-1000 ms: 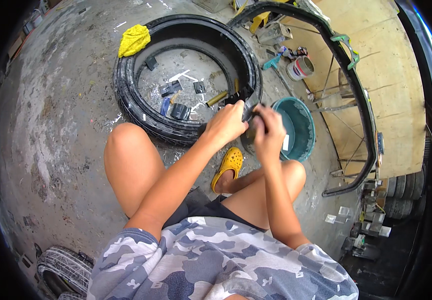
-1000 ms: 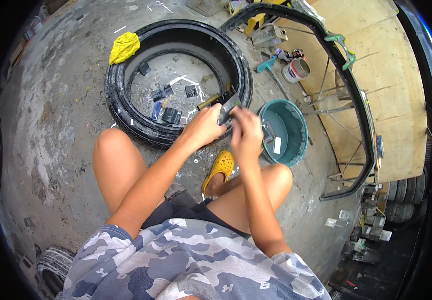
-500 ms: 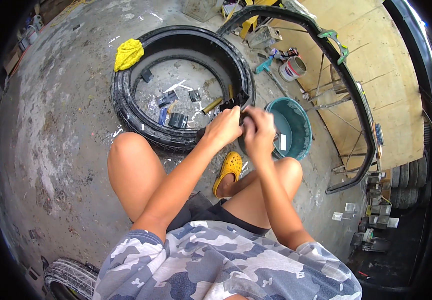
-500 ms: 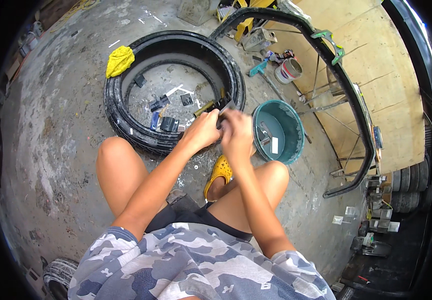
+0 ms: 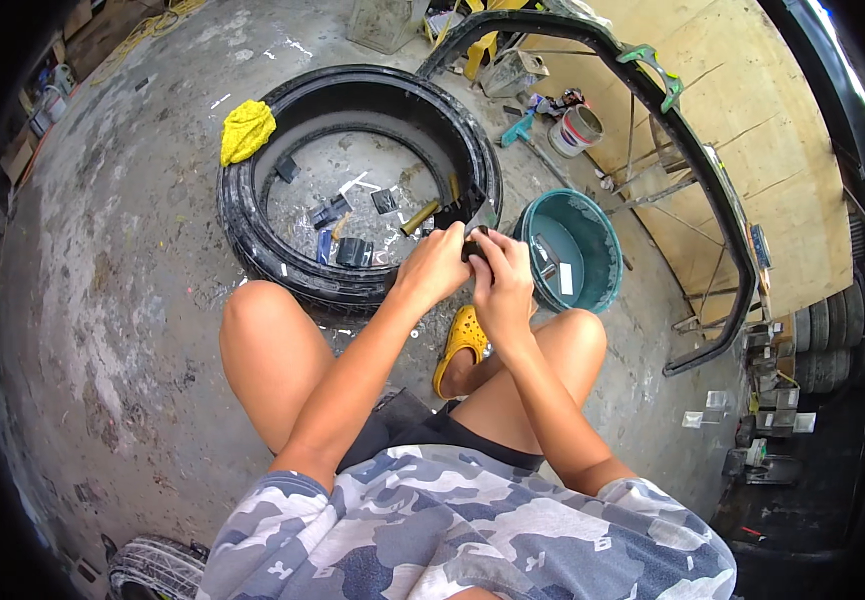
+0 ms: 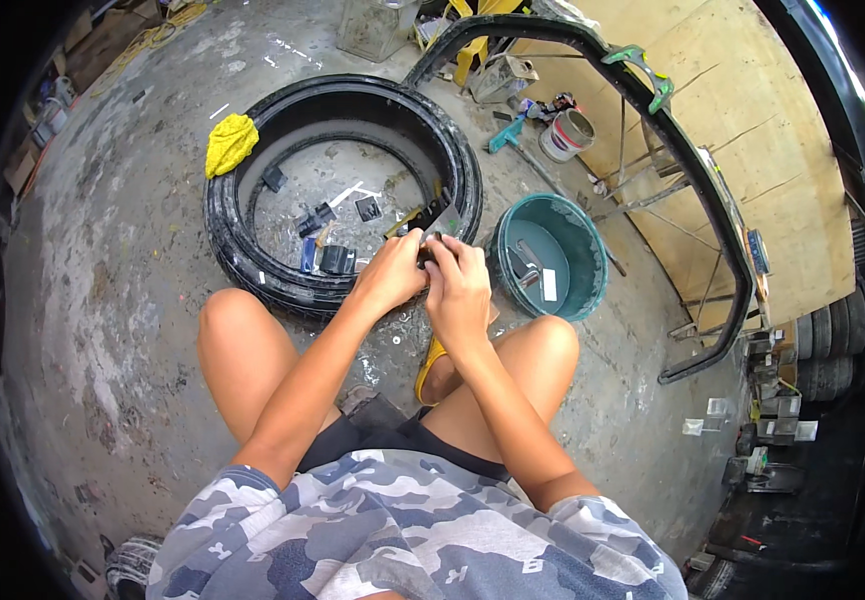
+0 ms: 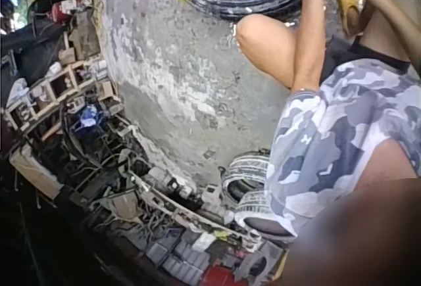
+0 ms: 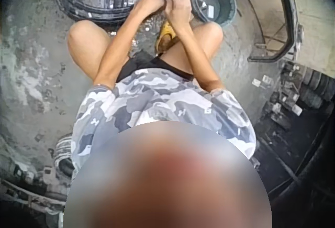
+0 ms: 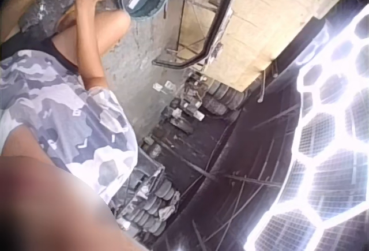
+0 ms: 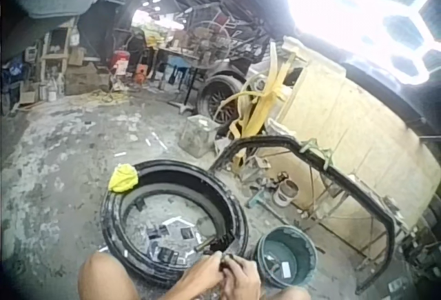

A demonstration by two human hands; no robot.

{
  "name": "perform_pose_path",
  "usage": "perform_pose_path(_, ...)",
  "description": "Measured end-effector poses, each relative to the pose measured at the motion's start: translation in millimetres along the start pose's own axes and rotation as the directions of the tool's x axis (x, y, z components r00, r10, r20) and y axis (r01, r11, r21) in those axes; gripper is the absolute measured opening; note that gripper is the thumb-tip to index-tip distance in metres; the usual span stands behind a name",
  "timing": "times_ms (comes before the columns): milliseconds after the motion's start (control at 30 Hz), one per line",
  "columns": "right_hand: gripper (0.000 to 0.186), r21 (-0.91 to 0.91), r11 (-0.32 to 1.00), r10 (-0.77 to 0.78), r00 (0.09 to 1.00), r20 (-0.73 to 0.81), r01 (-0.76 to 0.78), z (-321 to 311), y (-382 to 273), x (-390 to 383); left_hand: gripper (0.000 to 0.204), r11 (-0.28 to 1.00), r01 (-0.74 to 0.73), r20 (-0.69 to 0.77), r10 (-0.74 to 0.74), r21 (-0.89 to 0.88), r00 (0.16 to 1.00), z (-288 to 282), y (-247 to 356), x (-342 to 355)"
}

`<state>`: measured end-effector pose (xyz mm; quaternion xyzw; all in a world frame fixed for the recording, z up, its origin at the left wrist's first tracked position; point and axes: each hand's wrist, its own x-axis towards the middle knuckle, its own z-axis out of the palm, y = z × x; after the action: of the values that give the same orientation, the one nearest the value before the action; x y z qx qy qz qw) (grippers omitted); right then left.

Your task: Cleaning and repairing a bicycle or motorcycle inner tube and tire.

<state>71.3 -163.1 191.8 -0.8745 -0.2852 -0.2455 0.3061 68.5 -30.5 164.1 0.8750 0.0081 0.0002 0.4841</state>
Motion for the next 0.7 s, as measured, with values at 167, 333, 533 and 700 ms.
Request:
perform_pose_path(167,0.027,-0.034,0.993,0.114,0.993,-0.038,-0.116,5.2,19.0,26.0,0.034,0.999,0.048,0.017,-0.047,-0.026,0.999,-11.9,19.9,-2.9)
perform_pose_path(333,0.025,-0.078,0.982,0.174,0.985,0.008,-0.173,4.0,36.3,25.0,0.035,0.999,-0.042,-0.052,0.042,-0.011,0.998,1.6,8.0,-0.7)
perform_pose_path(533,0.052,-0.261,0.757,0.653,0.705,0.277,-0.599,-22.1,210.3,68.7,0.033,0.927,0.145,0.07,-0.129,-0.346,0.989,-13.6,6.5,0.5)
perform_pose_path(700,0.023,-0.222,0.597,0.736,0.416,0.533,-0.771,-7.9,358.8,8.2,0.039,0.709,0.232,0.276,-0.054,-0.666,0.96,-18.3,2.2,14.1)
